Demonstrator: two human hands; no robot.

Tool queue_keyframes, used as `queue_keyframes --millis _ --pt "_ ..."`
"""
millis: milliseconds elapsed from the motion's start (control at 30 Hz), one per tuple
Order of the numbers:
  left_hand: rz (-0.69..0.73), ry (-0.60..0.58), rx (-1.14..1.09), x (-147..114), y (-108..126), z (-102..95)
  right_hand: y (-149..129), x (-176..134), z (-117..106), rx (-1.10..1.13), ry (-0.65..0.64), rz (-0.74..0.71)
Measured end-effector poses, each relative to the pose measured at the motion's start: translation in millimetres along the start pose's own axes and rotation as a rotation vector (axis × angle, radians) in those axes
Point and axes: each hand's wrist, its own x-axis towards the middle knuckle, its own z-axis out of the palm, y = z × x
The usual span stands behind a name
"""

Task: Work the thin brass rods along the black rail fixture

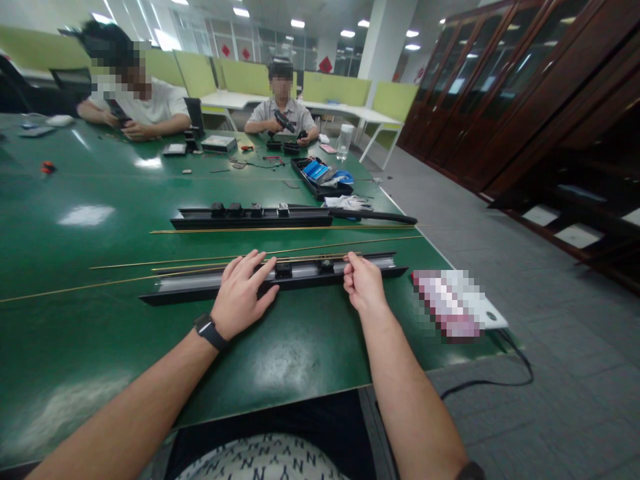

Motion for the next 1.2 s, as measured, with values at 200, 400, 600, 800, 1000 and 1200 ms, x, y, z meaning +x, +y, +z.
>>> queue_keyframes --millis 200,400,600,800,1000,1200 --pt "-0.001 -0.010 0.005 0 0 -0.4 -1 1 -1 -0.014 0.026 -0.002" --pt "-0.004 -0.013 0.011 -1 0 0.4 7 3 -2 -0.061 -0.106 -0.009" --pt "-0.003 -0.007 -0.001 0 -1 0.4 4 4 -4 -0.019 -0.066 -0.004" --pt "-0.004 -0.006 -0.006 0 0 -0.8 -1 4 -4 0.017 0.021 0.011" --pt "-0.010 -0.013 -0.009 0 1 -0.9 2 1 -1 -0.050 -0.075 0.002" --pt "-0.013 -0.027 0.012 0 1 -0.8 4 -1 -1 -0.078 -0.128 0.005"
